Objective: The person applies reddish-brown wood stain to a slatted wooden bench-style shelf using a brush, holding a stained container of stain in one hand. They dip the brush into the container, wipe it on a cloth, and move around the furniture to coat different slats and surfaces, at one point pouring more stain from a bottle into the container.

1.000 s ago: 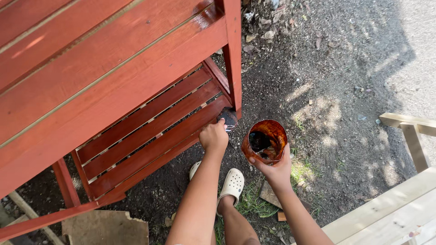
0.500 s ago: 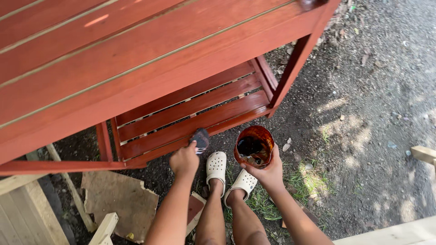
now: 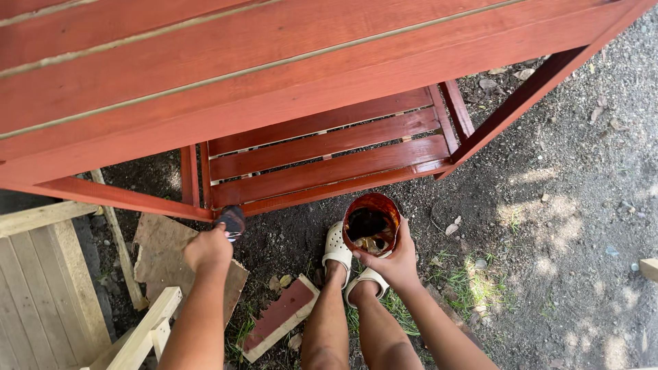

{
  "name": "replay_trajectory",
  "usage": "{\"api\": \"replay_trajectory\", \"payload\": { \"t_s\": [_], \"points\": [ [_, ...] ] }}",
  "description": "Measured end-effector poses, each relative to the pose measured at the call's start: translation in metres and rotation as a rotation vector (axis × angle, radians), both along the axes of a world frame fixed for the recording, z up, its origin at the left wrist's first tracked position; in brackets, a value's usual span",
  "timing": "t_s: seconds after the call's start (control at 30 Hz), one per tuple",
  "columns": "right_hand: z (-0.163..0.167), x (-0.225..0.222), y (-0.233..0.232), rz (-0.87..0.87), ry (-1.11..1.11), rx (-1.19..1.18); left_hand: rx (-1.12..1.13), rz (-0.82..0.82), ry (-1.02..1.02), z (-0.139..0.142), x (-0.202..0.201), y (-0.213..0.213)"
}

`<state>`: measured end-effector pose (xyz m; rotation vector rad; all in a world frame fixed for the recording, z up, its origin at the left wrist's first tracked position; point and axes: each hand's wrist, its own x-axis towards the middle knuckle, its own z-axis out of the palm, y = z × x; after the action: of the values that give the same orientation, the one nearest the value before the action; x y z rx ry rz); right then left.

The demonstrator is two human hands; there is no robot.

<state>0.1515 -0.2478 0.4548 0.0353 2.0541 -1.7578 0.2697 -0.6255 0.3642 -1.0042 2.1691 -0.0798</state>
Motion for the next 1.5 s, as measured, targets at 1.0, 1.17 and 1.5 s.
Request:
{"api": "replay_trajectory", "payload": {
  "t_s": [1.0,1.17,1.5],
  "points": [
    [0.092,-0.023,-0.104,0.314,0.043,0.149,0.363,0.648,0.229,0.099,0.074,0.049],
    [0.088,-0.023,-0.125,0.373,0.048,0.092,0.283,0.699,0.361,0.095,0.069,0.039],
    [0.101,-0.061,-0.129,0.591,0.051,0.016,0.22,0.944,0.643,0.135,0.021,0.067]
  ]
}}
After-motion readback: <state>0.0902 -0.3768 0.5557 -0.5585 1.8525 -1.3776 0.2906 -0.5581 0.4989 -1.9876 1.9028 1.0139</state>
